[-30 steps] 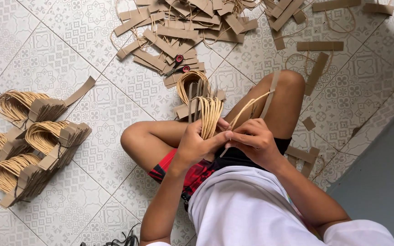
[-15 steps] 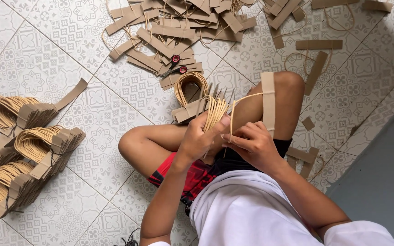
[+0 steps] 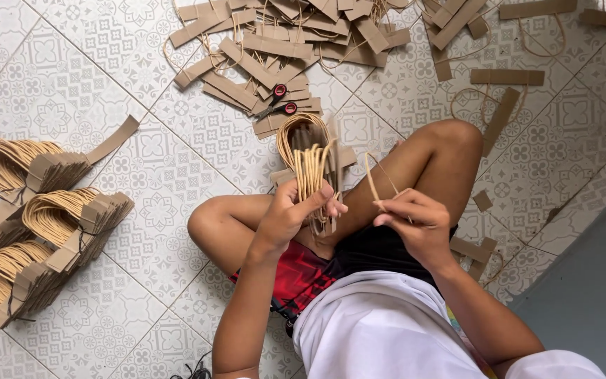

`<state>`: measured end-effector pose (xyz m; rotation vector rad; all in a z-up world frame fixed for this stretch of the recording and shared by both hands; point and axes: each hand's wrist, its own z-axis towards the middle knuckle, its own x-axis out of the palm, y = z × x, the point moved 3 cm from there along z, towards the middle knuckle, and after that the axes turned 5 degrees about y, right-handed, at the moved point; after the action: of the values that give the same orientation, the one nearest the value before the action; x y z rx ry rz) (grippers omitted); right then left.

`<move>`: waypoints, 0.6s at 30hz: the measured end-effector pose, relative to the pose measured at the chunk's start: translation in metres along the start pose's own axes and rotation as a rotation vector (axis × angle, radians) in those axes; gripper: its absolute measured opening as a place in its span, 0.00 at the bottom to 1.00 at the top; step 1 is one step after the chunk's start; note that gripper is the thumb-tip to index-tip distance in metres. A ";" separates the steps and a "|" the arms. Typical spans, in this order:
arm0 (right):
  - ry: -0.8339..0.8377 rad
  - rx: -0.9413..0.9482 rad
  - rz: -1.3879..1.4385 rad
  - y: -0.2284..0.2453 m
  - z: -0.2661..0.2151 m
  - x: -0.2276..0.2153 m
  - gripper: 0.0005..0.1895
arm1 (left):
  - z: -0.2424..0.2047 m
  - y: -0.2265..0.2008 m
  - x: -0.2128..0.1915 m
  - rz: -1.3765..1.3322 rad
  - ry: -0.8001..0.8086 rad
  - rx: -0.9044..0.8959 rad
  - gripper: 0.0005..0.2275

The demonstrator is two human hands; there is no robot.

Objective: Assembling paper bag handles by inserting them into cardboard base strips.

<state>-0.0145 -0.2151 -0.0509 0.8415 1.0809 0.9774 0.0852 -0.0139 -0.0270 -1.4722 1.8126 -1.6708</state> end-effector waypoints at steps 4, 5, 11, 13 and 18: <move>-0.126 -0.030 0.283 0.002 -0.001 0.000 0.11 | -0.002 -0.002 0.007 0.011 0.015 0.011 0.09; -0.149 -0.044 0.298 0.005 0.000 0.002 0.11 | -0.002 0.000 0.007 0.048 -0.007 0.003 0.09; -0.062 -0.070 0.329 0.015 -0.001 0.031 0.11 | -0.017 0.009 0.022 -0.042 0.035 -0.065 0.11; -0.034 -0.103 0.296 0.016 -0.003 0.036 0.10 | -0.022 0.005 0.026 -0.010 0.050 -0.061 0.10; 0.073 -0.270 0.187 0.014 -0.011 0.028 0.16 | -0.030 0.006 0.026 0.074 0.069 -0.066 0.08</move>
<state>-0.0234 -0.1832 -0.0496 0.6972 0.9172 1.2877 0.0479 -0.0176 -0.0121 -1.3715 1.9519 -1.6609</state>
